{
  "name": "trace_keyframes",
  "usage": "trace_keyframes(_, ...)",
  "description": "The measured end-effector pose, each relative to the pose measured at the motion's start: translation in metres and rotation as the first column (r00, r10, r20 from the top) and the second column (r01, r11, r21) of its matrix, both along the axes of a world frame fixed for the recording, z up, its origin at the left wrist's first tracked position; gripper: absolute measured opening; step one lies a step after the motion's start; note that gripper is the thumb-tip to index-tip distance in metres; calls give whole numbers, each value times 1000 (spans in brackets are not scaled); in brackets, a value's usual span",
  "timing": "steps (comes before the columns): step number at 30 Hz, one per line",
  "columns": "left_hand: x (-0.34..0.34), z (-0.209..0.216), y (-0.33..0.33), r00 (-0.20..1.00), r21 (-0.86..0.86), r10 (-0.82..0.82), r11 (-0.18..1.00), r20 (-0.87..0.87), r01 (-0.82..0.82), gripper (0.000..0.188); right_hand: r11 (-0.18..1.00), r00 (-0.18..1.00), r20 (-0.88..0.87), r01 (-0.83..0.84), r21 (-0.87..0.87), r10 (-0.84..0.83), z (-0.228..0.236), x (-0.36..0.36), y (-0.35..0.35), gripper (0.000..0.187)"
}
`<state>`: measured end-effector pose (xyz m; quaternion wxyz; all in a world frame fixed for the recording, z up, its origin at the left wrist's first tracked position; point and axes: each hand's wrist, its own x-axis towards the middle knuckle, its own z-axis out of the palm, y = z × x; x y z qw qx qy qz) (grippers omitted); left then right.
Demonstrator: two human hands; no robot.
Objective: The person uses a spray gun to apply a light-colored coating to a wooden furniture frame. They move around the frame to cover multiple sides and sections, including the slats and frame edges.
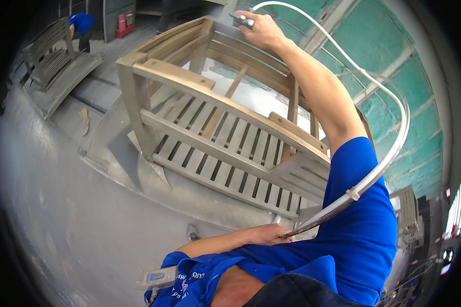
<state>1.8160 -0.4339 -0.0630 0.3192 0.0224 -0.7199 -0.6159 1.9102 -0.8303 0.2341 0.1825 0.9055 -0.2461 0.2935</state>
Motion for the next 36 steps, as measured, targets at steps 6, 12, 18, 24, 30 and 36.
trace_keyframes(6, 16, 1, 4, 994, 43, 101, 994, -44, -99, 16, 968, 978, 142, -179, 175, 155, 3, 79, -11, 42)
trace_keyframes(12, 30, 10, 1, 989, -61, 45, 997, -139, -54, 19, 894, 953, 95, 230, 384, -286, 26, 39, -11, 29)
trace_keyframes(18, 38, 13, -4, 998, -118, -22, 993, -60, 15, 22, 573, 673, -111, 694, 436, -731, 53, -63, 9, 25)
trace_keyframes(24, 32, 20, -18, 986, -127, -153, 979, 72, 161, 20, 486, 611, -13, 642, 593, -792, 53, -98, 24, 22)
trace_keyframes(30, 35, -1, -13, 987, -180, -91, 981, -130, 67, 19, 589, 797, -17, 460, 664, -604, 19, 0, 14, 22)
trace_keyframes(36, 42, -12, -8, 980, -101, -53, 994, -193, 33, 20, 594, 824, 300, 55, 803, -481, -5, 58, -8, 22)
